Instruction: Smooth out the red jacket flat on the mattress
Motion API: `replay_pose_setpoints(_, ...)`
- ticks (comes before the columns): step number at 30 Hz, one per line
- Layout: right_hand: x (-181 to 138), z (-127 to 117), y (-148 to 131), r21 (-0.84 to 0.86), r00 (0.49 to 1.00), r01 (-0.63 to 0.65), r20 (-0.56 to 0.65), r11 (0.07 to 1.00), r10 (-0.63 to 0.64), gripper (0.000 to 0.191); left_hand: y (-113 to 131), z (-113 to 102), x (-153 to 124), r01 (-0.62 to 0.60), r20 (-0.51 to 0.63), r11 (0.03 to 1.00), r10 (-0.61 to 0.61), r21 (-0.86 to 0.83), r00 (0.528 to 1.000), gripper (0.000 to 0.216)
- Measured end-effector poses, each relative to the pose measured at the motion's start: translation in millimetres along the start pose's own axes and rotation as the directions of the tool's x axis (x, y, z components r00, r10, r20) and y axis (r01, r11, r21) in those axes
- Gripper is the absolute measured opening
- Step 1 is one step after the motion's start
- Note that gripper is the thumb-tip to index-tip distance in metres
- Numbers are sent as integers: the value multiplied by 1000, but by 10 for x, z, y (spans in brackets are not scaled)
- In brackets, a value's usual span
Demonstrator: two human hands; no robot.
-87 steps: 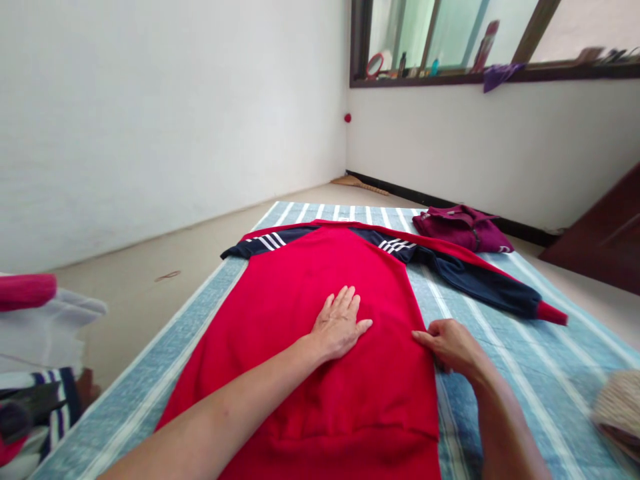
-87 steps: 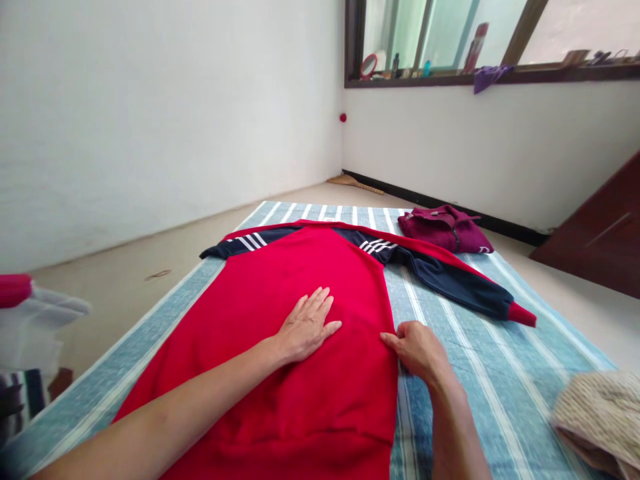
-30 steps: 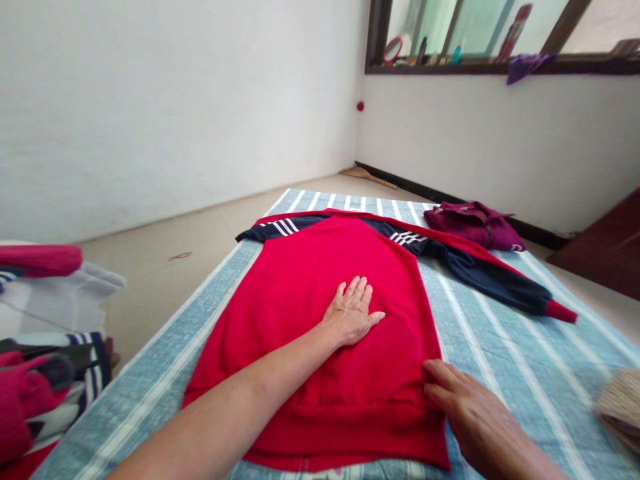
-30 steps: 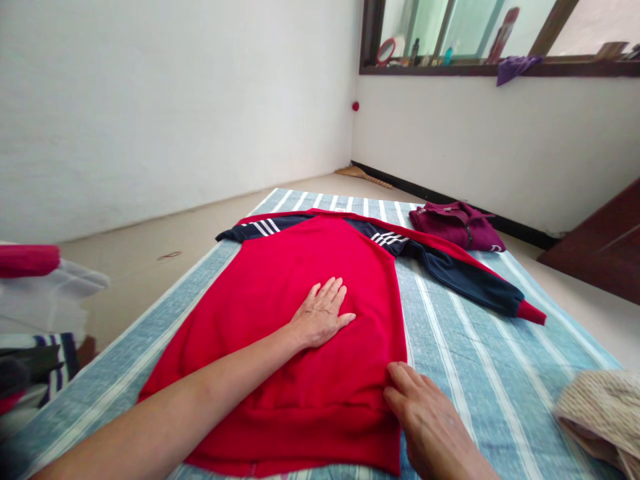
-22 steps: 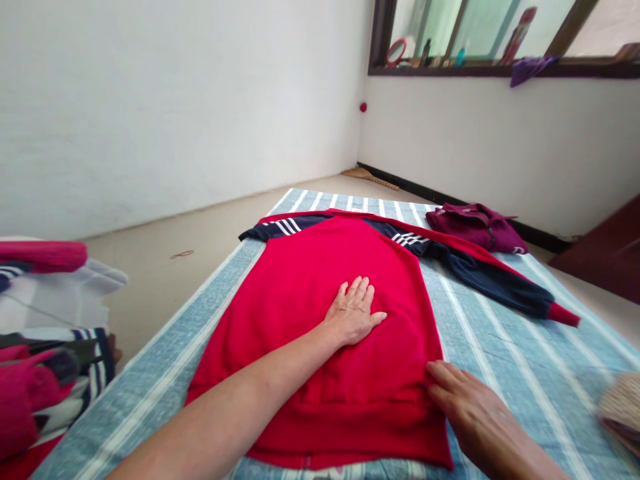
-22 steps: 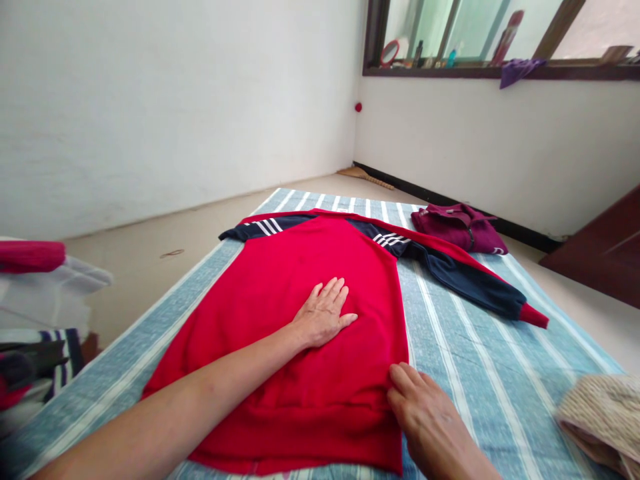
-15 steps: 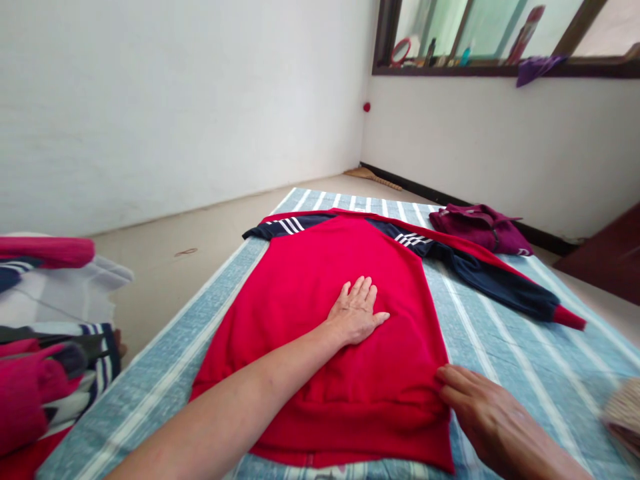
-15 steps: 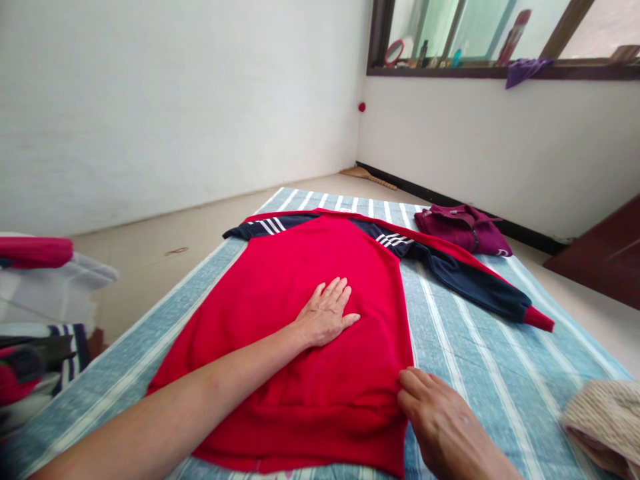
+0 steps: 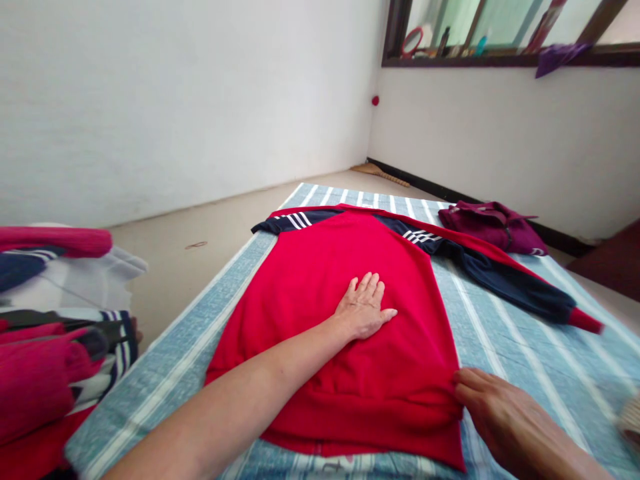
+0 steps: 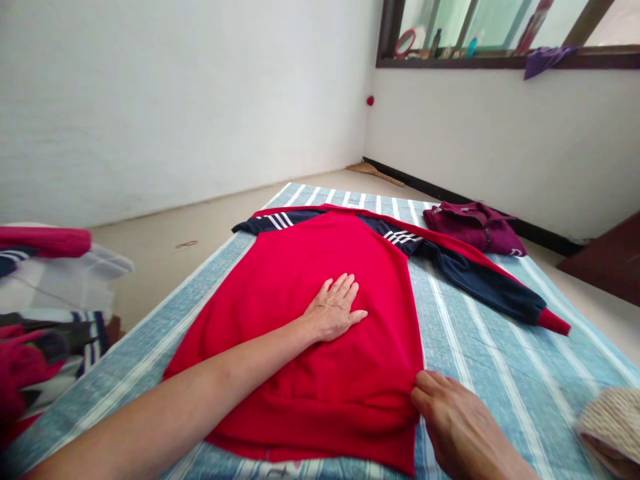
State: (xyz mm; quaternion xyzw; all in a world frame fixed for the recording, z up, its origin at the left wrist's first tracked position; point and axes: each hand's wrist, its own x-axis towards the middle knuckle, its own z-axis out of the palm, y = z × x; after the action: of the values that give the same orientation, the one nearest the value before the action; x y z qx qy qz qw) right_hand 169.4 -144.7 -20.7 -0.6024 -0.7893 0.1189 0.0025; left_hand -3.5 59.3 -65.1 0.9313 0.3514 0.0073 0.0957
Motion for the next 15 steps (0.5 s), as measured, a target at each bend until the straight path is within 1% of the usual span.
replay_pose_setpoints(1,-5,-8,-17,-20,999,9,-34,1000,-10,32,2,-1,-1,1,4,1000,-1,1,1000,70)
replay_pose_setpoints(3,-2,-51,-88,-63,987,56,-145,996,-64,31,5,3,-2,2,5,1000,-2,0,1000,70)
replay_pose_setpoints(5,36,-120,-226,-96,956,123,-257,988,-144,30,5,14,-2,-3,0,1000,3,-3,1000,70)
replay_pose_setpoints(8,178,-176,-551,-92,882,249,-388,964,-265,30,1,36,0,-12,-2,1000,12,-10,1000,71)
replay_pose_setpoints(9,241,-160,-675,-95,834,308,-452,947,-316,33,0,41,0,-13,-4,1000,13,-11,1000,71)
replay_pose_setpoints(10,305,-124,-797,-86,841,296,-449,951,-302,34,-1,43,1,-13,-5,1000,13,-10,1000,71)
replay_pose_setpoints(12,422,-9,-1005,-139,799,279,-515,950,-310,40,1,41,1,-9,-5,1000,9,-7,1000,71)
replay_pose_setpoints(15,526,172,-1190,-208,726,186,-629,960,-277,54,7,22,-1,-8,11,1000,8,-12,1000,71)
